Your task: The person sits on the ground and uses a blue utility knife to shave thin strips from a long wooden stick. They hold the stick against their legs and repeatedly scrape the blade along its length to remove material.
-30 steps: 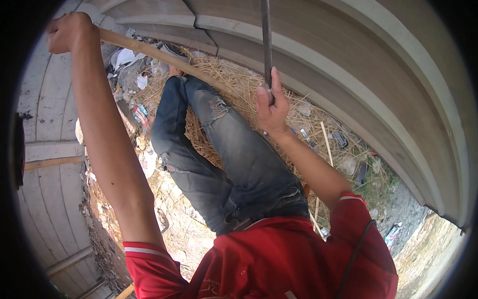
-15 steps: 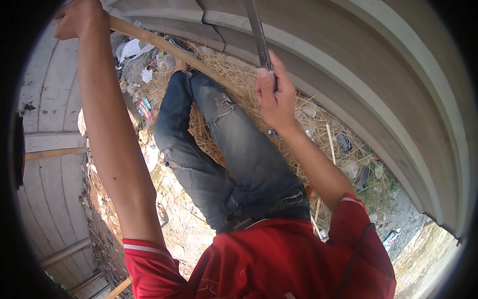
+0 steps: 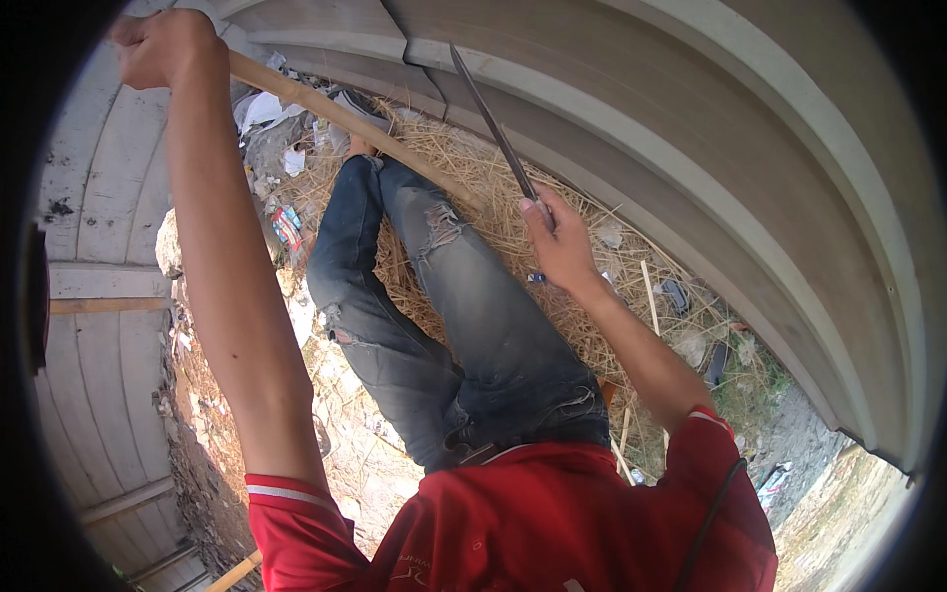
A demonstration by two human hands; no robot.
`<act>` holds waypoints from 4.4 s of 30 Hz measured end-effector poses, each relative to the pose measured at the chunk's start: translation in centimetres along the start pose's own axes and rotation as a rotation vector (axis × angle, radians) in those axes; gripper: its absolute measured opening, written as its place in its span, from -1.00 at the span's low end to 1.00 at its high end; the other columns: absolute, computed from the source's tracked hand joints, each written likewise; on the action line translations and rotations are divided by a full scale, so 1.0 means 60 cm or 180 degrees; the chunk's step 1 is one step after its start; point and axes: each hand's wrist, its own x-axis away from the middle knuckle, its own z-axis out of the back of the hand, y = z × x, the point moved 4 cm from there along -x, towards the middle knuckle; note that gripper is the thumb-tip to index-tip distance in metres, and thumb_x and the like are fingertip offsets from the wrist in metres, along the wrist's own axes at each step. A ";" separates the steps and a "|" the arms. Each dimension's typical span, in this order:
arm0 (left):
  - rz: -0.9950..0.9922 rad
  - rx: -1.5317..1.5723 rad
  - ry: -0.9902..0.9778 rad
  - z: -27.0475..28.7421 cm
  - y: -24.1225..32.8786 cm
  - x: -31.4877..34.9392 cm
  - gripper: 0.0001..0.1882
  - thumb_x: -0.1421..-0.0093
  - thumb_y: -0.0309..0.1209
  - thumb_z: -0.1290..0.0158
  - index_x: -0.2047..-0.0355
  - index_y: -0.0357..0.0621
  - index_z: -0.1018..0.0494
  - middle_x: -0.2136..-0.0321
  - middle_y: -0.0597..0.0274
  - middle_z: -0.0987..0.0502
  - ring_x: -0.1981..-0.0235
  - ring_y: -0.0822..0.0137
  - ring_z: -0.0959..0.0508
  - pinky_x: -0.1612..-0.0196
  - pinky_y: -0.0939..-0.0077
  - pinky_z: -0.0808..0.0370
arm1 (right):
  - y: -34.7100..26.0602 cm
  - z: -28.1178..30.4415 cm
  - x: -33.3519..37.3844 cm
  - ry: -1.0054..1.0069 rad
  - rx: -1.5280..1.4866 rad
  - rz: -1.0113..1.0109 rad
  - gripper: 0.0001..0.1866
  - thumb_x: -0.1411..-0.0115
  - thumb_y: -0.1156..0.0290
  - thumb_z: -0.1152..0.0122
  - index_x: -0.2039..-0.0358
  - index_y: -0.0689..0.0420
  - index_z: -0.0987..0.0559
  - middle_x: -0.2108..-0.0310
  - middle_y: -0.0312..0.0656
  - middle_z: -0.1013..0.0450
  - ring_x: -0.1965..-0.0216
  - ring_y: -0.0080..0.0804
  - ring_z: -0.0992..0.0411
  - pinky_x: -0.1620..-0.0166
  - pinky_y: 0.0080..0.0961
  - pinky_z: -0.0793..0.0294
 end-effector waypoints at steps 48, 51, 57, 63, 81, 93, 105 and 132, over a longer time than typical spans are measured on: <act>0.0557 0.0499 -0.0809 0.030 0.008 0.020 -0.39 -0.54 0.01 0.22 0.31 -0.33 -0.51 0.61 0.02 -0.45 0.49 -0.02 -0.44 0.28 0.04 -0.39 | -0.307 -0.070 0.124 -0.1081 -0.0117 0.0596 -0.35 -0.50 0.29 -0.07 -0.53 -0.05 -0.15 0.54 -0.35 -0.31 0.68 -0.67 -0.24 0.64 -0.57 -0.32; 0.0515 0.0889 -0.0795 0.020 -0.017 0.008 -0.37 -0.54 0.04 0.24 0.40 -0.28 -0.47 0.64 0.14 -0.37 0.53 0.16 -0.40 0.34 0.13 -0.36 | -0.248 -0.048 0.111 -0.0830 -0.0520 -0.0752 -0.40 -0.51 0.28 -0.07 -0.50 0.01 -0.22 0.54 -0.36 -0.31 0.69 -0.68 -0.23 0.66 -0.58 -0.31; 0.0667 0.0714 -0.0894 0.037 -0.023 0.005 -0.36 -0.54 0.07 0.26 0.44 -0.22 -0.47 0.63 0.18 -0.40 0.53 0.23 -0.41 0.35 0.15 -0.36 | -0.490 0.024 0.125 0.0040 -0.1684 0.1852 -0.38 -0.57 0.08 0.15 -0.51 0.04 -0.10 0.53 -0.24 -0.27 0.74 -0.66 -0.19 0.69 -0.62 -0.30; 0.0486 0.0253 -0.0818 0.037 0.020 0.025 -0.34 -0.54 0.08 0.29 0.39 -0.25 -0.51 0.60 0.08 -0.46 0.49 0.11 -0.48 0.29 0.06 -0.40 | -0.407 -0.048 0.153 -0.0051 -0.1758 0.2071 -0.39 -0.57 0.08 0.13 -0.52 -0.04 -0.09 0.52 -0.33 -0.23 0.70 -0.70 -0.18 0.64 -0.67 -0.29; 0.0454 0.1065 -0.0889 -0.007 0.049 0.048 -0.32 -0.55 0.07 0.28 0.52 -0.24 -0.41 0.69 0.20 -0.33 0.58 0.21 -0.35 0.40 0.12 -0.32 | -0.313 -0.035 0.134 -0.0896 -0.0717 0.0117 -0.35 -0.52 0.23 -0.05 -0.52 0.06 -0.13 0.56 -0.29 -0.33 0.70 -0.65 -0.26 0.64 -0.60 -0.33; 0.0592 0.0749 -0.0820 0.008 0.048 0.042 -0.32 -0.55 0.08 0.29 0.41 -0.28 -0.49 0.61 0.11 -0.44 0.50 0.12 -0.44 0.30 0.08 -0.38 | -0.493 0.032 0.143 0.0579 -0.2231 0.2596 -0.35 -0.56 -0.02 0.16 -0.46 0.11 -0.09 0.57 -0.30 -0.20 0.74 -0.66 -0.18 0.68 -0.66 -0.30; 0.0477 0.0790 -0.0813 0.010 0.050 0.055 -0.29 -0.55 0.10 0.29 0.50 -0.27 -0.44 0.67 0.13 -0.40 0.56 0.15 -0.41 0.37 0.09 -0.35 | -0.475 0.025 0.124 0.0126 -0.1273 0.1557 -0.40 -0.52 0.03 0.00 -0.41 0.12 -0.30 0.58 -0.33 -0.27 0.76 -0.67 -0.19 0.69 -0.67 -0.25; 0.0249 0.1331 -0.0965 -0.011 0.059 0.059 -0.36 -0.56 0.09 0.35 0.48 -0.15 -0.34 0.67 0.30 -0.38 0.65 0.45 -0.39 0.56 0.55 -0.37 | 0.000 -0.037 0.089 -0.0376 0.0972 0.0868 -0.53 -0.44 0.15 -0.21 -0.20 0.20 -0.49 0.54 -0.26 -0.41 0.51 -0.55 -0.45 0.39 -0.54 -0.42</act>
